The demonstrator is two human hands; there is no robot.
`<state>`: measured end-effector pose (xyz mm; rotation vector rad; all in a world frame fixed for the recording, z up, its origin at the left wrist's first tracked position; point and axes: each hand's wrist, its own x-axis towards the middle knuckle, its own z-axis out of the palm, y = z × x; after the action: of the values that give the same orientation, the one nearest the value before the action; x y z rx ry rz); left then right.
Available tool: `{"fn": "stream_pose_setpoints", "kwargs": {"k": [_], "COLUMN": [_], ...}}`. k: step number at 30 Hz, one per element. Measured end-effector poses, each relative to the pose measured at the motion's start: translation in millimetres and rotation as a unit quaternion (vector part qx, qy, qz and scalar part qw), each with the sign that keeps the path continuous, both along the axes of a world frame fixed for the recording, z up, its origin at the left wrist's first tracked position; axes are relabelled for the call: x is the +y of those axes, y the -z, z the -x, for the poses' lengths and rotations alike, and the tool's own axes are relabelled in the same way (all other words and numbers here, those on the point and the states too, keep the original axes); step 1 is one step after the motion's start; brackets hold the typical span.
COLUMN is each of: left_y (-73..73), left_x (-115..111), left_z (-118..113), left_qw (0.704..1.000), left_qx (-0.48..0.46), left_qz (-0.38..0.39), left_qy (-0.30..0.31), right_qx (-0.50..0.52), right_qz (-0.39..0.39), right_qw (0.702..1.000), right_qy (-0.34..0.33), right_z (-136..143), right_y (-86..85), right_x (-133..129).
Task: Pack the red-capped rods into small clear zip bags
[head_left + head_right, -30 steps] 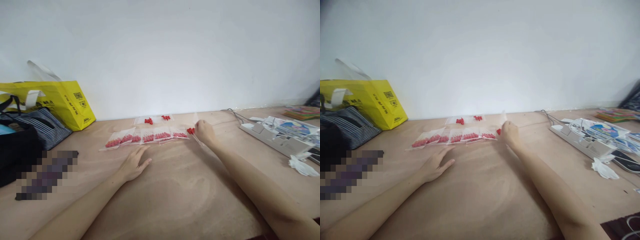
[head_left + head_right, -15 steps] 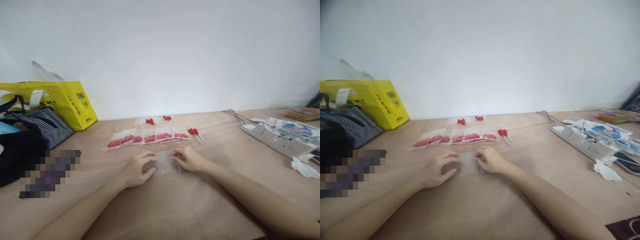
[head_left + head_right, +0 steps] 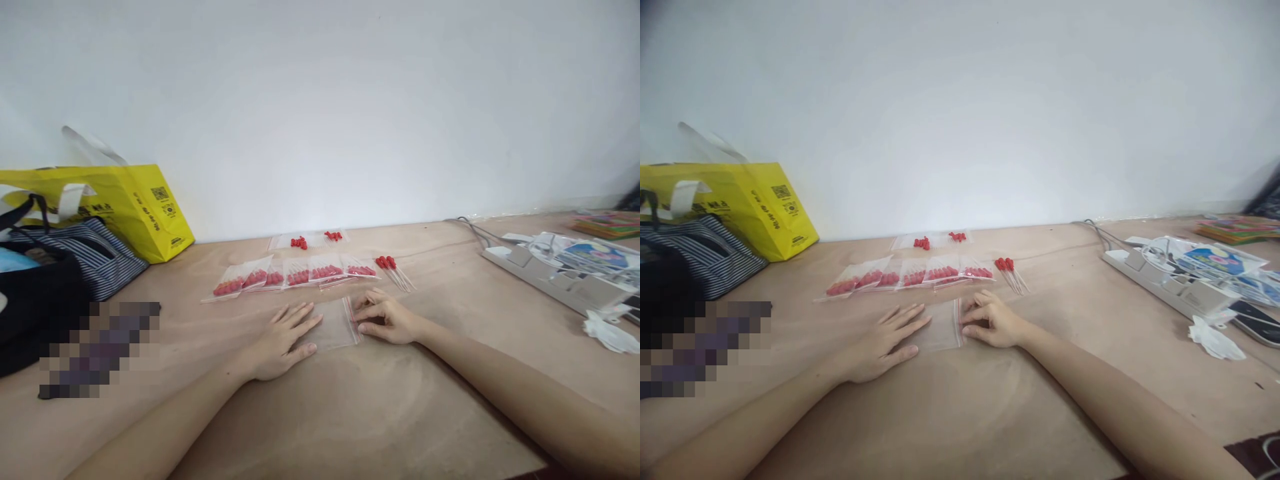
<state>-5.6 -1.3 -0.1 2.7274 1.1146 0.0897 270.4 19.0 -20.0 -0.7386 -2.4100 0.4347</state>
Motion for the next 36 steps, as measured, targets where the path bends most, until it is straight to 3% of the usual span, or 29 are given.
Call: {"fn": "stream_pose_setpoints", "kwargs": {"k": [5,9,15,19,22,26,28,30,33,34,36], "left_y": [-0.4,-5.3,-10.4,-4.6,-1.3,-0.8,-0.9,-1.2,-1.9,-2.2,-2.5], "left_x": [-1,-3,-8,-7,-5,-4,-5,-6,-7,-7,-7], "left_z": [8,9,-5,-10,-9,-9,-10,-10,-11,-11,-11], "left_qw": [1.0,1.0,0.997,0.996,0.997,0.998,0.997,0.997,0.996,0.996,0.996], "left_qx": [0.005,-0.005,-0.04,-0.058,-0.055,-0.045,-0.048,-0.053,-0.056,-0.056,-0.056], "left_qz": [-0.004,0.005,-0.001,0.01,0.012,0.012,0.01,0.006,0.003,0.004,0.002], "left_qy": [0.0,-0.008,-0.07,-0.068,-0.047,-0.051,-0.06,-0.064,-0.066,-0.065,-0.064], "right_qx": [-0.018,-0.075,-0.151,-0.144,-0.113,-0.013,0.041,0.074,0.058,0.033,-0.002], "right_qz": [0.022,-0.003,-0.05,-0.052,-0.025,0.069,0.096,0.086,0.057,0.061,0.094], "right_qw": [0.993,0.987,0.977,0.977,0.983,0.991,0.994,0.983,0.888,0.853,0.813], "right_qy": [-0.111,-0.144,-0.143,-0.148,-0.144,-0.116,-0.032,0.143,0.452,0.517,0.575], "right_z": [5,14,23,26,26,19,10,-4,-33,-43,-58], "right_y": [-4.7,-4.3,-6.9,-9.3,-8.4,-5.9,-5.5,-5.9,-5.8,-5.0,-1.9], "right_x": [-6,-7,-5,-4,-5,0,11,30,64,74,90]}}
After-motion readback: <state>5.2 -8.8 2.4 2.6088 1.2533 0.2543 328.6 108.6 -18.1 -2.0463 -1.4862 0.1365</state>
